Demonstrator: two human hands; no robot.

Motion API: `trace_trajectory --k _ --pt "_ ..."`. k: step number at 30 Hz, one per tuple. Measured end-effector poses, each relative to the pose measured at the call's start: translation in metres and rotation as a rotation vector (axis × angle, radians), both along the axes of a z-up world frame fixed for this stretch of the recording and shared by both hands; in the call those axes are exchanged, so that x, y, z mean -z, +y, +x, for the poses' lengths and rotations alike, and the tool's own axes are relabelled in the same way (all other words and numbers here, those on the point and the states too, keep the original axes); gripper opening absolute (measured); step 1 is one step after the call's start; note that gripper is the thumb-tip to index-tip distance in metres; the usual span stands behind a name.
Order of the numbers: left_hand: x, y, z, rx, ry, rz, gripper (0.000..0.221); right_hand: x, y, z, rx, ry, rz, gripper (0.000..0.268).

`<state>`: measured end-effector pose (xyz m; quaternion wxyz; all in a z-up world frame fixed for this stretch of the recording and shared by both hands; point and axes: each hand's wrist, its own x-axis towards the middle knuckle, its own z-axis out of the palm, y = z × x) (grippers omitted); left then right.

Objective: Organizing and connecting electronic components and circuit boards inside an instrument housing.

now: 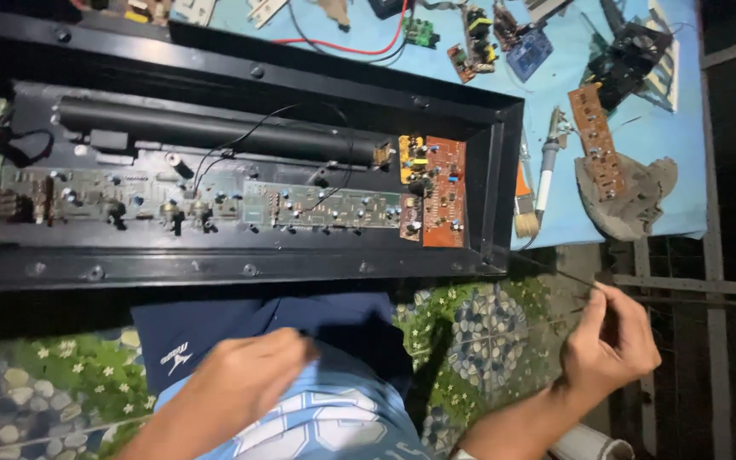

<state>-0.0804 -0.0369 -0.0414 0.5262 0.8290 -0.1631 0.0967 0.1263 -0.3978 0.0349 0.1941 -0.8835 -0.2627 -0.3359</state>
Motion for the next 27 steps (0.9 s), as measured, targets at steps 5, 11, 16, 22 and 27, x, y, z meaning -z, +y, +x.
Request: trace_trajectory --k 5,11,16,22,27 --pt "-0.021 0.008 -0.01 -0.368 0.12 -0.116 0.016 0.022 0.007 -0.016 0.015 0.35 0.306 0.006" --pt "0.0 -0.04 0.01 -0.104 0.137 -0.021 0.024 0.051 0.077 -0.045 -0.363 0.71 0.7 0.023" --pt "-0.039 -0.051 0.035 -0.04 0.106 -0.133 0.031 0.046 0.104 -0.081 -0.315 1.025 0.823 0.01" --pt "-0.053 -0.056 0.044 -0.072 0.043 -0.246 0.009 0.047 0.101 -0.084 -0.566 0.981 0.831 0.02" --pt "-0.058 -0.056 0.041 -0.092 0.085 -0.248 0.029 0.032 0.119 -0.071 -0.738 0.519 0.526 0.025"
